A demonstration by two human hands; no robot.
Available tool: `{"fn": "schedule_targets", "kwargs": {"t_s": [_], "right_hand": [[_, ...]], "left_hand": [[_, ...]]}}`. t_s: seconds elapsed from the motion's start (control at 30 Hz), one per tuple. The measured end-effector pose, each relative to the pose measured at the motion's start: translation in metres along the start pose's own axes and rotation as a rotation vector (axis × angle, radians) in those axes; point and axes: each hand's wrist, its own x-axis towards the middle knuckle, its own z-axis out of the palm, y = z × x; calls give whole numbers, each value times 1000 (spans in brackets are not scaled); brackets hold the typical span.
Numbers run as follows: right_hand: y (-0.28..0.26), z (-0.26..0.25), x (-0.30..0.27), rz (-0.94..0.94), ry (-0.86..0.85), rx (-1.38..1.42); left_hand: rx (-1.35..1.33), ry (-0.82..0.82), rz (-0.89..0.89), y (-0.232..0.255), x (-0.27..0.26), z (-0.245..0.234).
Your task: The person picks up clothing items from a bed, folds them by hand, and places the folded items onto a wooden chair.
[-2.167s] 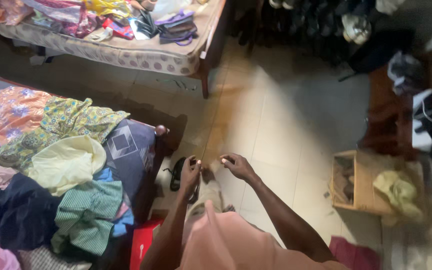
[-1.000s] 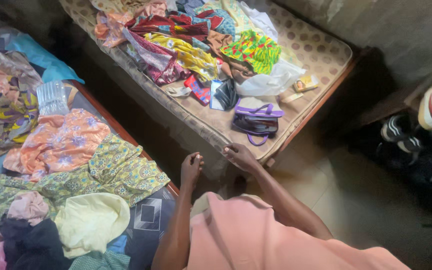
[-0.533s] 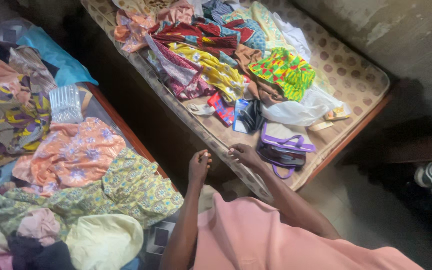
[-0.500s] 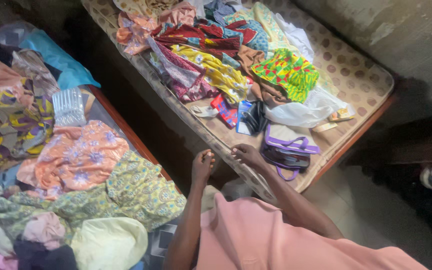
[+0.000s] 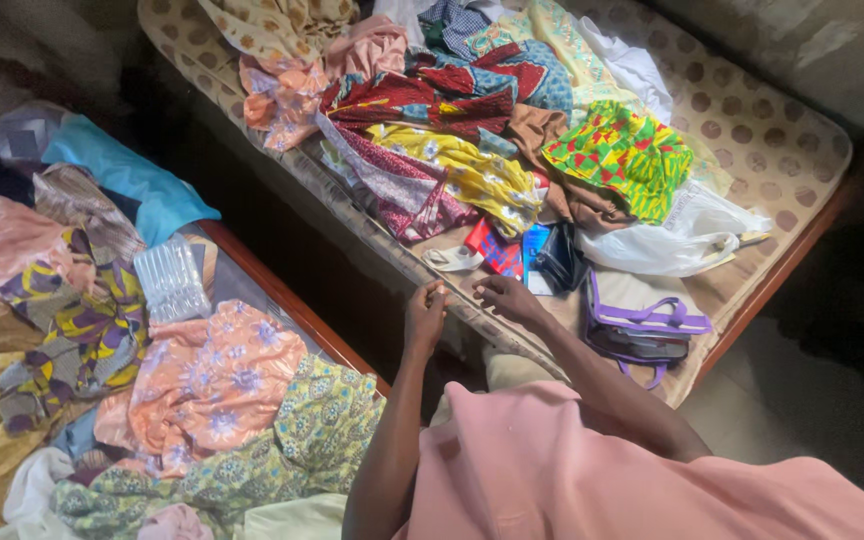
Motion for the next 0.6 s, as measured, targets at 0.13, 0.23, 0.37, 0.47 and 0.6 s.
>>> {"fn": "schedule_targets", "kwargs": {"t_s": [0.13,0.23,0.37,0.47,0.6], "right_hand": [[5,-7,43,-11,-8,80],[6,-21,71,37,32,65],[18,-54,110,-60,168,-149],[43,-84,142,-71,214,-130],[77,-125,170,-144,468,-445]], "left_hand": [[-76,-36,-76,-4,37,7],[8,-56,14,3,63,14],[102,-144,-39,23,93,27],[220,-248,12,44,114,52],[334,-346,209,71,144,88]]}}
